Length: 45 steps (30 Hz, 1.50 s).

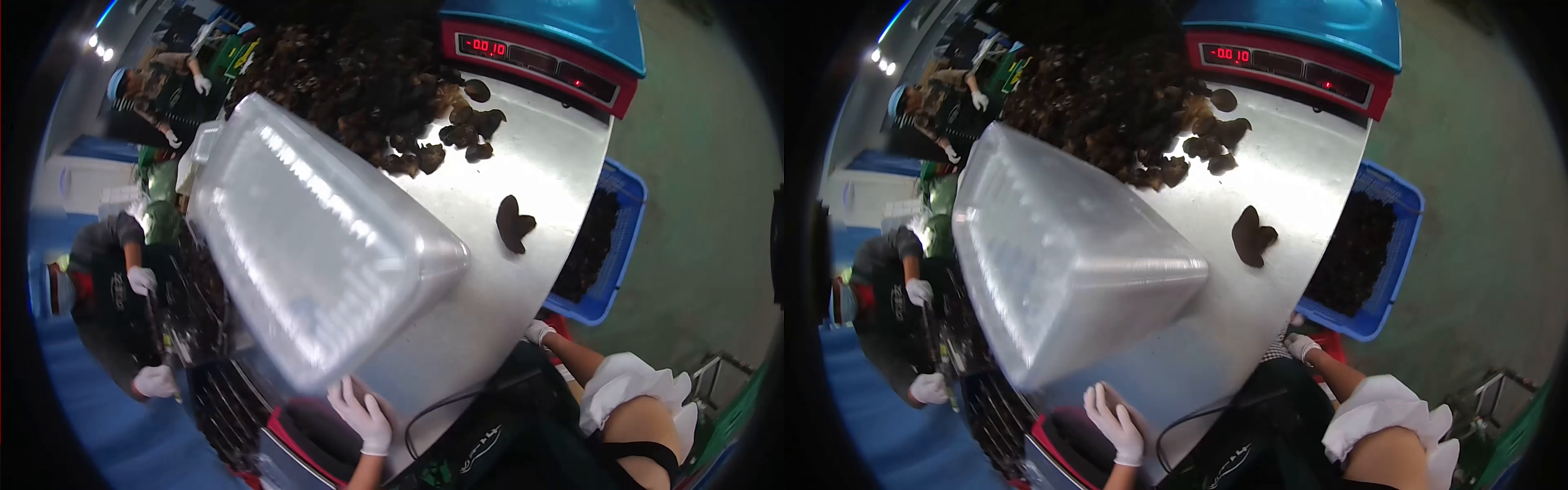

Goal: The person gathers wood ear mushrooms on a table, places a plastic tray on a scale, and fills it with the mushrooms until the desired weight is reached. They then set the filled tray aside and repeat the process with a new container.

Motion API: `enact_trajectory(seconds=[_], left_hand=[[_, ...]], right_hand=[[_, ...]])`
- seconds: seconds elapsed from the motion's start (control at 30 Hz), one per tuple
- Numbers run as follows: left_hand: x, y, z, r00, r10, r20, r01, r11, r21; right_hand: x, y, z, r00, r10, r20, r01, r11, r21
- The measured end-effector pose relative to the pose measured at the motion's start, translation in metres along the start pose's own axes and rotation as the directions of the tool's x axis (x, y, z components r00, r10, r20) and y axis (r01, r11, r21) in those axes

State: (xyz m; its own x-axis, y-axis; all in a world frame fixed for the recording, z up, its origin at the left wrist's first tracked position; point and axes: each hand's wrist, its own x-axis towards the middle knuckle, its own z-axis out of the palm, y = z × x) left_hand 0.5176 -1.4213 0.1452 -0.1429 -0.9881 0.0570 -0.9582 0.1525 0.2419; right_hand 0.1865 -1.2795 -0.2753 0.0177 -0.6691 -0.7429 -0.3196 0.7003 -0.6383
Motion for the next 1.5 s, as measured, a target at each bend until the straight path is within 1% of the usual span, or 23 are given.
enact_trajectory(seconds=[0.07,0.1,0.17,0.23,0.3,0.33,0.4,0.43,0.53,0.63,0.7,0.73,0.8,0.83,0.87,0.9,0.93,1.0,1.17,1.3,1.37,1.43,1.5], left_hand=[[0.000,-0.004,0.006,0.997,0.033,-0.068,-0.036,0.999,-0.038],[0.000,-0.003,0.005,0.996,0.038,-0.084,-0.043,0.997,-0.061],[-0.001,-0.002,0.007,0.994,-0.001,-0.106,-0.009,0.995,-0.096],[-0.003,-0.004,0.008,0.991,-0.006,-0.135,-0.010,0.993,-0.119],[-0.002,-0.004,0.006,0.988,0.001,-0.157,-0.019,0.993,-0.112],[-0.002,-0.004,0.006,0.987,-0.005,-0.158,-0.015,0.992,-0.124],[-0.003,-0.005,0.006,0.983,-0.012,-0.181,-0.012,0.991,-0.134],[-0.002,-0.005,0.007,0.983,-0.010,-0.182,-0.015,0.991,-0.133],[-0.005,-0.010,0.007,0.982,-0.014,-0.190,-0.009,0.992,-0.123],[-0.001,-0.008,0.009,0.980,-0.031,-0.197,0.002,0.989,-0.146],[-0.001,-0.006,0.009,0.981,-0.057,-0.188,0.032,0.991,-0.132],[-0.001,-0.006,0.009,0.981,-0.059,-0.187,0.034,0.990,-0.134],[-0.002,-0.006,0.009,0.978,-0.061,-0.198,0.029,0.987,-0.159],[-0.002,-0.006,0.010,0.976,-0.067,-0.206,0.035,0.987,-0.159],[-0.002,-0.008,0.010,0.977,-0.064,-0.205,0.033,0.988,-0.148],[-0.002,-0.008,0.011,0.977,-0.059,-0.204,0.031,0.990,-0.140],[-0.004,-0.008,0.011,0.976,-0.064,-0.208,0.035,0.990,-0.139],[-0.002,-0.008,0.012,0.976,-0.064,-0.209,0.036,0.990,-0.134],[-0.002,-0.007,0.011,0.975,-0.068,-0.212,0.040,0.990,-0.132],[-0.003,-0.010,0.011,0.971,-0.061,-0.232,0.027,0.988,-0.150],[-0.003,-0.009,0.014,0.970,-0.061,-0.237,0.024,0.987,-0.158],[-0.002,-0.010,0.015,0.967,-0.057,-0.250,0.026,0.992,-0.127],[-0.003,-0.011,0.014,0.969,-0.065,-0.238,0.032,0.990,-0.141]], right_hand=[[-0.042,-0.052,-0.055,0.966,-0.064,0.249,0.133,0.954,-0.269],[-0.094,-0.124,-0.094,0.897,0.140,0.419,-0.013,0.957,-0.291],[-0.154,-0.171,-0.137,0.842,0.155,0.517,-0.071,0.981,-0.179],[-0.215,-0.249,-0.197,0.761,-0.220,0.611,0.196,0.975,0.106],[-0.248,-0.301,-0.229,0.764,-0.644,0.024,0.600,0.724,0.341],[-0.235,-0.311,-0.232,0.691,-0.626,-0.361,0.716,0.660,0.227],[-0.216,-0.348,-0.242,0.429,-0.749,-0.504,0.755,0.604,-0.255],[-0.202,-0.361,-0.242,0.230,-0.860,-0.456,0.571,0.499,-0.652],[-0.172,-0.369,-0.232,0.267,-0.882,-0.388,0.458,0.470,-0.755],[-0.152,-0.365,-0.230,0.238,-0.832,-0.501,0.638,0.523,-0.566],[-0.132,-0.382,-0.243,0.325,-0.772,-0.547,0.716,0.579,-0.391],[-0.117,-0.400,-0.254,0.472,-0.726,-0.501,0.810,0.581,-0.080],[-0.116,-0.458,-0.267,0.355,-0.802,-0.480,0.901,0.430,-0.052],[-0.129,-0.485,-0.281,0.483,-0.795,-0.367,0.828,0.551,-0.103],[-0.084,-0.493,-0.290,0.251,-0.866,-0.433,0.881,0.390,-0.268],[-0.106,-0.514,-0.302,0.503,-0.735,-0.454,0.729,0.644,-0.234],[-0.034,-0.508,-0.323,0.176,-0.810,-0.559,0.717,0.495,-0.492],[-0.023,-0.509,-0.346,0.356,-0.805,-0.474,0.343,0.584,-0.736],[-0.017,-0.511,-0.365,0.321,-0.868,-0.380,0.255,0.465,-0.848],[-0.042,-0.505,-0.379,0.112,-0.867,-0.485,0.574,0.455,-0.681],[-0.057,-0.488,-0.383,0.267,-0.762,-0.590,0.769,0.538,-0.346],[-0.095,-0.463,-0.381,0.211,-0.774,-0.597,0.834,0.461,-0.303],[-0.145,-0.428,-0.372,-0.023,-0.774,-0.633,0.823,0.345,-0.452]])
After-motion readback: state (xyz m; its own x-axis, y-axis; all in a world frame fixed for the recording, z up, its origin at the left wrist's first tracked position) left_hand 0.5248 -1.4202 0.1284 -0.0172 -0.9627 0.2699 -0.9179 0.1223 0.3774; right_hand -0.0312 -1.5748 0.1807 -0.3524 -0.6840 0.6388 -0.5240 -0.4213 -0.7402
